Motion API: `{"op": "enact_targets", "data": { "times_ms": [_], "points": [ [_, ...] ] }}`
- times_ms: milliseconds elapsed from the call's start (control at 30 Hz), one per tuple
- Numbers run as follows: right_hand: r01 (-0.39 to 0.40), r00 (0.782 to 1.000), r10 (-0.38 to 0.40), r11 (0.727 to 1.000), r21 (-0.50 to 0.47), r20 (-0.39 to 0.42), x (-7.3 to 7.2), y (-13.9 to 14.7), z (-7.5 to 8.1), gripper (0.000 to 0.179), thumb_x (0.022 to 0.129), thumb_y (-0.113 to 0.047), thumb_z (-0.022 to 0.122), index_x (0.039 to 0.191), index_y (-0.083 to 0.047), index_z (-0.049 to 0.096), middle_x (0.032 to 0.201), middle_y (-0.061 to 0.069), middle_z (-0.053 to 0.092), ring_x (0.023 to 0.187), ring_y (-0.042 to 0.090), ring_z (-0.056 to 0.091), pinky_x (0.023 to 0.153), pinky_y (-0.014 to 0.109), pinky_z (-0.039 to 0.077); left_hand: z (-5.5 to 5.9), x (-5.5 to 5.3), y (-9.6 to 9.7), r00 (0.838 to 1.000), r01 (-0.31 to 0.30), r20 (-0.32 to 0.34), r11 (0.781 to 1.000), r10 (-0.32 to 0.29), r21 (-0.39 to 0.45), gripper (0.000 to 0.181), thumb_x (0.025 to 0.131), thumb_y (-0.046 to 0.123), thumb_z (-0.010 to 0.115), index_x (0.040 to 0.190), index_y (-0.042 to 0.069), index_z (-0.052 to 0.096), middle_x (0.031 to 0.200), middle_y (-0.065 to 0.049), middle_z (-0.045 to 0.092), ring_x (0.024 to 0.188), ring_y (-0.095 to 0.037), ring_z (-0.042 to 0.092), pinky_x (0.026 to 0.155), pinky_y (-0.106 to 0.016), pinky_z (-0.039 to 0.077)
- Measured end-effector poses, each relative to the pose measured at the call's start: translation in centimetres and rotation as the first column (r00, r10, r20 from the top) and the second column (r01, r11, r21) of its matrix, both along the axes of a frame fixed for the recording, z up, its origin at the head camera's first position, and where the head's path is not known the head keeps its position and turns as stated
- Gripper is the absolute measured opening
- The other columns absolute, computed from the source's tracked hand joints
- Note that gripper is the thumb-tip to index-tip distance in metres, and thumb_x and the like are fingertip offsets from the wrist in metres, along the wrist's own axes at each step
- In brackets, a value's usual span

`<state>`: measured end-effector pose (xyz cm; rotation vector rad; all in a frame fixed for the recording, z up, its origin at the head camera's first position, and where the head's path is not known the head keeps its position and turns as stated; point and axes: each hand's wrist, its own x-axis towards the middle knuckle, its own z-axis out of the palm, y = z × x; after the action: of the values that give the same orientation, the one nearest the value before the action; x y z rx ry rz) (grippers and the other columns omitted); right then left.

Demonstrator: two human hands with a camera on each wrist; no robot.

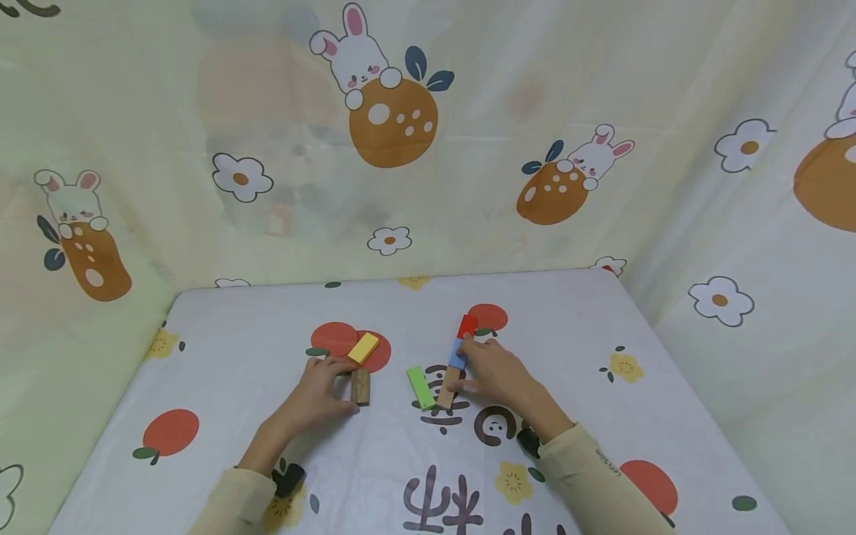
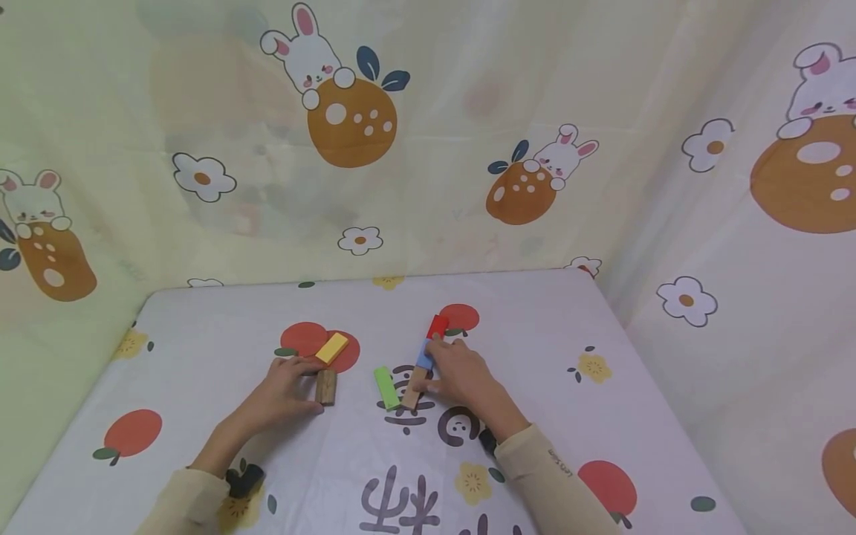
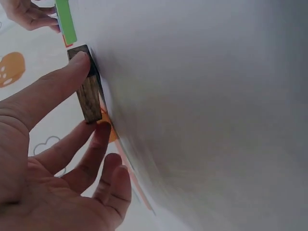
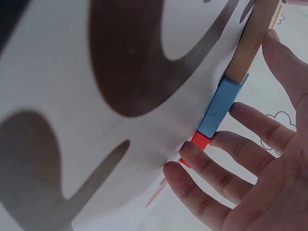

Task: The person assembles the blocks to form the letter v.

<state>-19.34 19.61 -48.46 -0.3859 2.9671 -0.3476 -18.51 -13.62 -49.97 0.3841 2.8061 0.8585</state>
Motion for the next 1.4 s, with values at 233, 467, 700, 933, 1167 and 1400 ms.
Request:
{"op": "enact_targets", "data": {
  "times_ms": [233,467,700,933,1167,1400],
  "points": [
    [0.0,1.0,0.0,1.0,-0.003,0.005,-0.1,0.0,0.0,0.071,0.083,-0.049,0.089,0.138,-0.014,0.062,0.132,0.008,0.074,0.104,0.025,0.062,0.09,0.043,0.062,0.3,0.4,0.0,0.998,-0.04,0.059,0.997,0.035,0.073,0.067,0.073,0.018,0.099,0.133,0.008,0.07,0.131,-0.007,0.07,0.124,-0.027,0.051,0.1,-0.046,0.057],
    [0.008,1.0,-0.008,1.0,-0.01,0.01,0.0,0.0,0.1,0.07,0.082,-0.049,0.089,0.137,-0.014,0.063,0.13,0.007,0.075,0.103,0.024,0.062,0.09,0.043,0.062,0.3,0.6,0.0,0.994,-0.088,0.067,0.991,0.082,0.1,0.065,0.074,0.024,0.098,0.132,0.014,0.071,0.126,-0.005,0.069,0.122,-0.026,0.055,0.098,-0.047,0.059],
    [0.01,1.0,-0.01,1.0,-0.005,0.013,0.1,-0.1,0.2,0.071,0.083,-0.048,0.089,0.139,-0.014,0.062,0.132,0.008,0.075,0.105,0.026,0.063,0.093,0.044,0.063,0.7,0.3,0.3,0.988,-0.152,0.046,0.973,0.146,0.172,0.066,0.077,0.029,0.097,0.134,0.01,0.07,0.122,-0.007,0.075,0.105,-0.024,0.06,0.076,-0.03,0.052],
    [0.012,1.0,-0.012,1.0,0.001,0.025,-0.1,-0.2,0.2,0.073,0.083,-0.049,0.089,0.139,-0.012,0.062,0.134,0.008,0.073,0.105,0.026,0.062,0.093,0.044,0.062,1.8,0.1,1.0,0.974,-0.224,0.091,0.935,0.206,0.274,0.069,0.082,0.028,0.092,0.142,0.009,0.064,0.124,-0.012,0.075,0.1,-0.025,0.058,0.07,-0.029,0.047],
    [0.007,1.0,-0.007,1.0,0.002,0.012,-0.1,-0.1,0.1,0.074,0.084,-0.049,0.088,0.142,-0.012,0.061,0.139,0.01,0.072,0.11,0.029,0.063,0.096,0.046,0.062,2.2,-0.5,1.8,0.968,-0.247,0.11,0.922,0.224,0.299,0.066,0.083,0.029,0.092,0.141,0.009,0.065,0.111,-0.014,0.068,0.094,-0.025,0.055,0.066,-0.027,0.047],
    [0.008,1.0,-0.008,1.0,-0.002,0.016,-0.1,-0.1,0.1,0.074,0.084,-0.048,0.088,0.142,-0.012,0.062,0.138,0.009,0.072,0.109,0.028,0.063,0.095,0.045,0.063,2.2,-1.0,2.9,0.961,-0.267,0.172,0.894,0.218,0.361,0.066,0.083,0.026,0.092,0.14,0.007,0.066,0.118,-0.017,0.068,0.089,-0.022,0.055,0.065,-0.025,0.045]
  ]
}}
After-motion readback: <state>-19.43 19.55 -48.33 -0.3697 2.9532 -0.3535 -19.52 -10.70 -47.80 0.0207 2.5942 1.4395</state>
